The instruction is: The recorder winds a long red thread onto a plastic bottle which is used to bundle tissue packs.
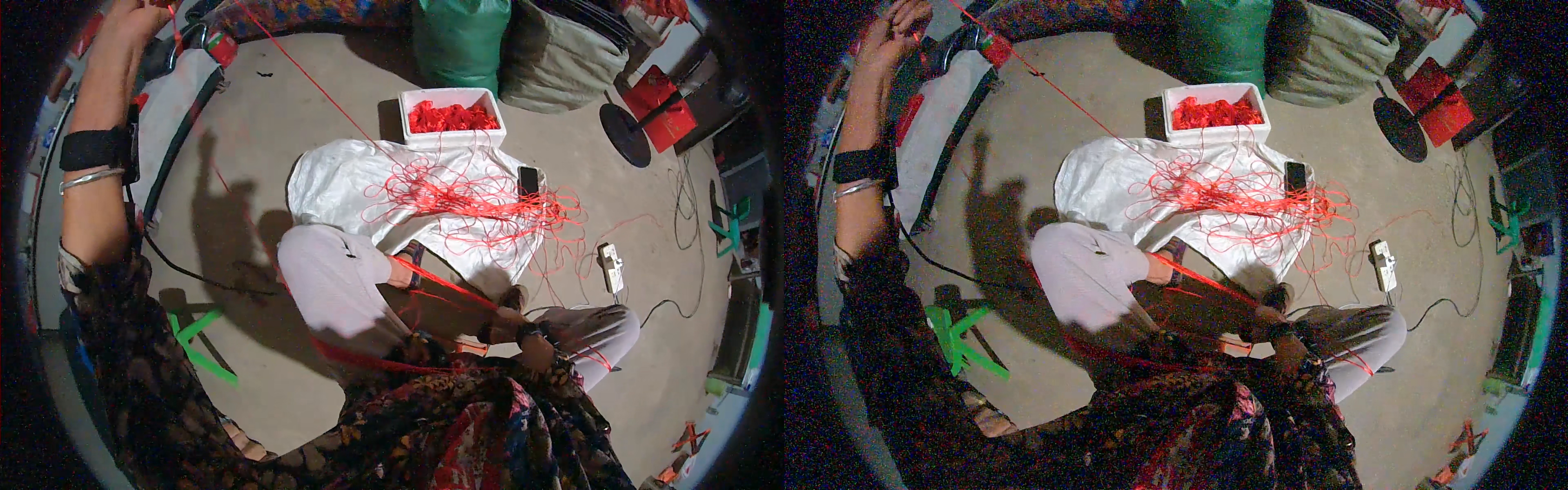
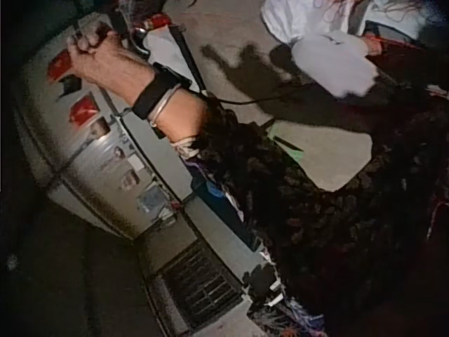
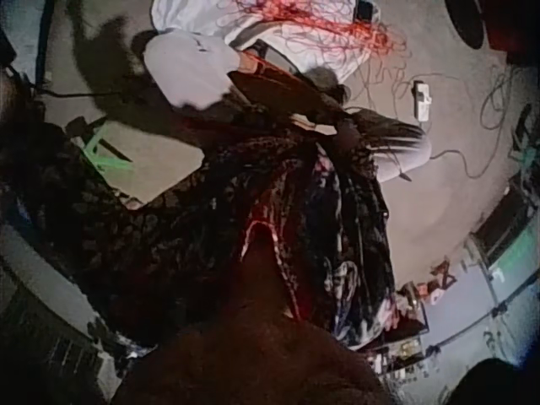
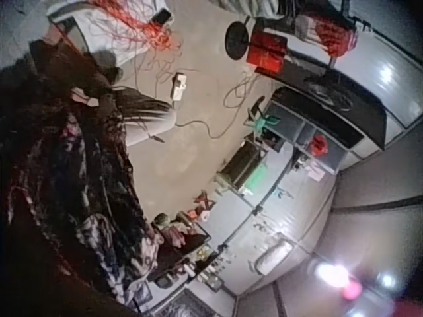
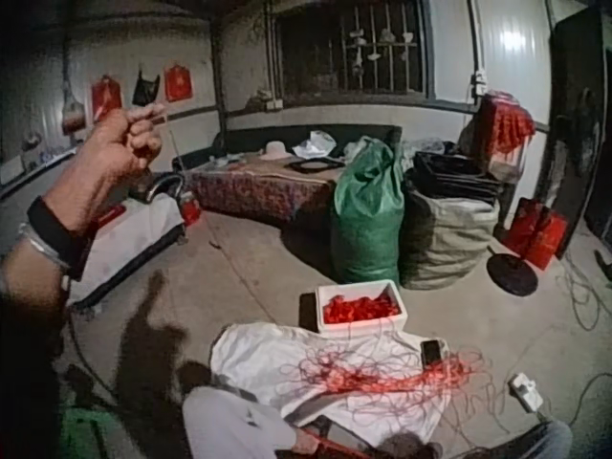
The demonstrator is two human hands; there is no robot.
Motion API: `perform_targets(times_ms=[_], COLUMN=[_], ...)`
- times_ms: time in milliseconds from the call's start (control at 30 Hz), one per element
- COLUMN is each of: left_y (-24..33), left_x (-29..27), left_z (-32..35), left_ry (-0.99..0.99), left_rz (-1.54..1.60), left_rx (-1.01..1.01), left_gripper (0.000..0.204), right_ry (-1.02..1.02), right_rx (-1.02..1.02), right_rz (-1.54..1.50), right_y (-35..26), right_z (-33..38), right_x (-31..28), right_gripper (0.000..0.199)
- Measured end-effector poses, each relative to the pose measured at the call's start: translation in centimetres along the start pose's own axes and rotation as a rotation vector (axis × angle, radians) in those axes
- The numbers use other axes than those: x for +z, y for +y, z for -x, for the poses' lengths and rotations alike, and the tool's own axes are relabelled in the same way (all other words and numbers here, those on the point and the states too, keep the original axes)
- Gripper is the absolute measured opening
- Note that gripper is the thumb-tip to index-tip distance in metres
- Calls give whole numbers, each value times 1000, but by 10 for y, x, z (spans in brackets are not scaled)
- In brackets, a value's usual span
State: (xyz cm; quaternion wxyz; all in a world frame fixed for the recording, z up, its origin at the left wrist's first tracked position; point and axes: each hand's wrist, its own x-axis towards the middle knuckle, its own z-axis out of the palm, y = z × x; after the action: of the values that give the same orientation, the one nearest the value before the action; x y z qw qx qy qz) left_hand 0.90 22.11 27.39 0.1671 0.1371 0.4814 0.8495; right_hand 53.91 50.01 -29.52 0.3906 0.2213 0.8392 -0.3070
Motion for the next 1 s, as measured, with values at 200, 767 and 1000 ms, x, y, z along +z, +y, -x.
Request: perform_targets(times_ms=[200,767,1000], left_y=[-3,-170,-169], left_x=[5,92,48], left_z=[12,139,143], left_ry=[10,-823,-804], left_rz=[-76,-707,-762], left_rx=[34,-421,-316], left_gripper=[15,29,26], right_ry=[78,458,354], right_rx=[-25,-1064,-947], right_rz=[117,-864,-711], right_y=[-2,-289,-276], right_z=[-40,208,191], right_x=[0,-296,-299], right_gripper=[35,61,16])
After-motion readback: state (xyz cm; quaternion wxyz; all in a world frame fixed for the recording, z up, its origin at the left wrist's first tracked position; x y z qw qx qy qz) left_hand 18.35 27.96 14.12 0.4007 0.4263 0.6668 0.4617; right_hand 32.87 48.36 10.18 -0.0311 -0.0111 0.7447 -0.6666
